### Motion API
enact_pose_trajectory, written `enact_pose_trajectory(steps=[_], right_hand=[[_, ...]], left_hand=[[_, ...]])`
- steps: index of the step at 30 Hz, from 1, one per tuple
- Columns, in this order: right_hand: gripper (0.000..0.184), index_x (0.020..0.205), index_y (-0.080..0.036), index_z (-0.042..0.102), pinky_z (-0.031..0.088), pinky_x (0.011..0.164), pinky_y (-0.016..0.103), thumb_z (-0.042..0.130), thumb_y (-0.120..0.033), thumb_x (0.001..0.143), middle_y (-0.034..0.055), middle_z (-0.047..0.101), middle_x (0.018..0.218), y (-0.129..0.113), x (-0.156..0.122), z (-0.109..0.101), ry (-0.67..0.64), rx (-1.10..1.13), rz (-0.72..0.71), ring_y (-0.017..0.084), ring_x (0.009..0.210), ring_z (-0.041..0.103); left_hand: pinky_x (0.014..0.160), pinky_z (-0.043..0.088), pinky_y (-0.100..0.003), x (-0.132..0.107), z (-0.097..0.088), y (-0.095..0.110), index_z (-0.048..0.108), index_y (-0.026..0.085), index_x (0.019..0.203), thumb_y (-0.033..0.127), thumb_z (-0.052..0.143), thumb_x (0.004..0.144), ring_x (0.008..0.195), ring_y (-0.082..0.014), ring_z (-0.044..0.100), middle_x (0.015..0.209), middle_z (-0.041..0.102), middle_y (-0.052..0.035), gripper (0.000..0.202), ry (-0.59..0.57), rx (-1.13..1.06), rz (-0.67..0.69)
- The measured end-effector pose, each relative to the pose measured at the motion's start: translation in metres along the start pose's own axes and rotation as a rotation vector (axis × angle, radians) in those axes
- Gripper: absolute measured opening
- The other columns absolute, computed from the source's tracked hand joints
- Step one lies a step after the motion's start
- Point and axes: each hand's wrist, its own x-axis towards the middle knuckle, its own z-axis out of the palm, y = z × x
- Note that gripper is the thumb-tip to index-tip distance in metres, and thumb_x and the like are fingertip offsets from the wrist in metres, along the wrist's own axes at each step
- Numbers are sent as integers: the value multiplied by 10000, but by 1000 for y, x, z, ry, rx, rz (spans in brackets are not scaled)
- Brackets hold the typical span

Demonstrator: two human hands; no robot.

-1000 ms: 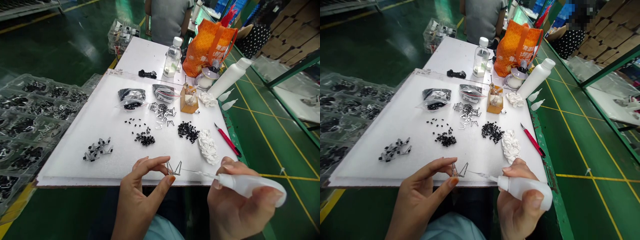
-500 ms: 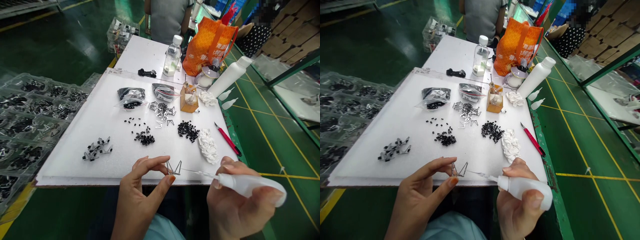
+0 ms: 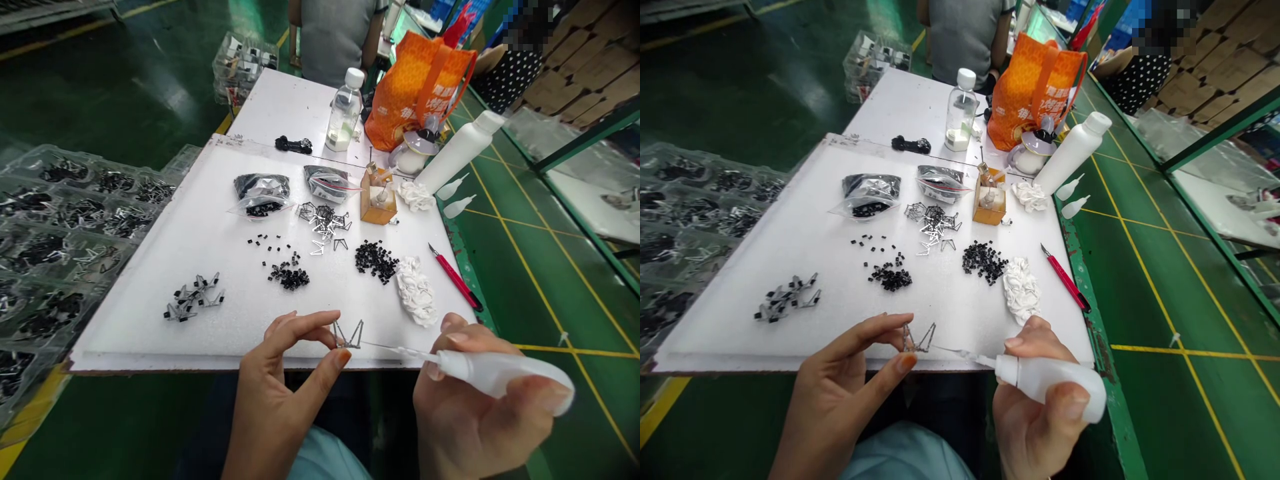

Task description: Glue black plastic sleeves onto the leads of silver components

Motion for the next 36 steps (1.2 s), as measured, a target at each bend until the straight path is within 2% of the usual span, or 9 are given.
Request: enact_pose_trajectory(steps=[6,14,20,22,24,27,29,32,36], right_hand=[[453,787,-193,778,402,947,444,513,-513,967,11,684,711,2,-1,-2,-1,24,-18,182,650,573],[468,745,-213,778,397,923,414,596,-603,930,-2,644,633,-5,0,4,34,17,47,190,651,542],[461,770,-227,788,430,970,404,572,-586,961,-35,635,635,-6,1,3,56,38,42,143,520,457],[471,766,-227,784,472,899,393,535,-564,981,-50,598,572,-1,6,-1,60,58,48,129,464,439],[480,746,-216,764,481,687,354,516,-554,980,-47,577,540,8,14,-9,126,31,91,126,432,436],[450,697,-197,705,323,452,293,557,-547,939,-20,620,586,30,28,-24,291,-128,130,123,435,443],[386,675,-175,695,312,436,282,664,-502,878,3,670,643,44,36,-35,325,-231,125,112,450,456],[331,691,-132,737,359,460,290,789,-445,786,31,707,680,56,44,-48,295,-314,127,116,476,491],[362,678,-159,714,326,451,295,716,-489,826,17,689,653,46,49,-52,363,-290,48,125,474,487]], left_hand=[[1239,291,-477,0,0,-1,799,433,1021,302,815,834,877,-176,692,802,735,80,229,1,-8,1],[1243,277,-478,0,0,1,800,434,1021,301,816,830,892,-173,696,819,746,82,233,-6,-8,-29],[1221,309,-449,1,1,1,809,419,1005,303,826,813,884,-175,686,802,740,73,225,11,-3,-21],[1213,318,-442,1,0,-1,809,424,1005,309,828,813,880,-174,678,801,734,73,225,14,-7,-25],[1195,340,-425,1,-1,-3,807,430,1022,325,824,821,888,-173,668,811,728,70,227,20,-6,-23],[1142,395,-363,1,-3,-8,800,434,1056,360,818,834,924,-170,658,837,721,65,234,34,8,-9],[1080,441,-302,1,-5,-11,796,439,1065,387,818,836,944,-161,655,856,715,66,236,43,13,-15],[1015,472,-236,3,-6,-15,792,444,1072,422,822,831,956,-142,657,874,707,72,243,48,4,-51],[1029,470,-229,4,-7,-15,798,441,1056,435,838,816,965,-135,665,878,710,76,244,45,-18,-91]])
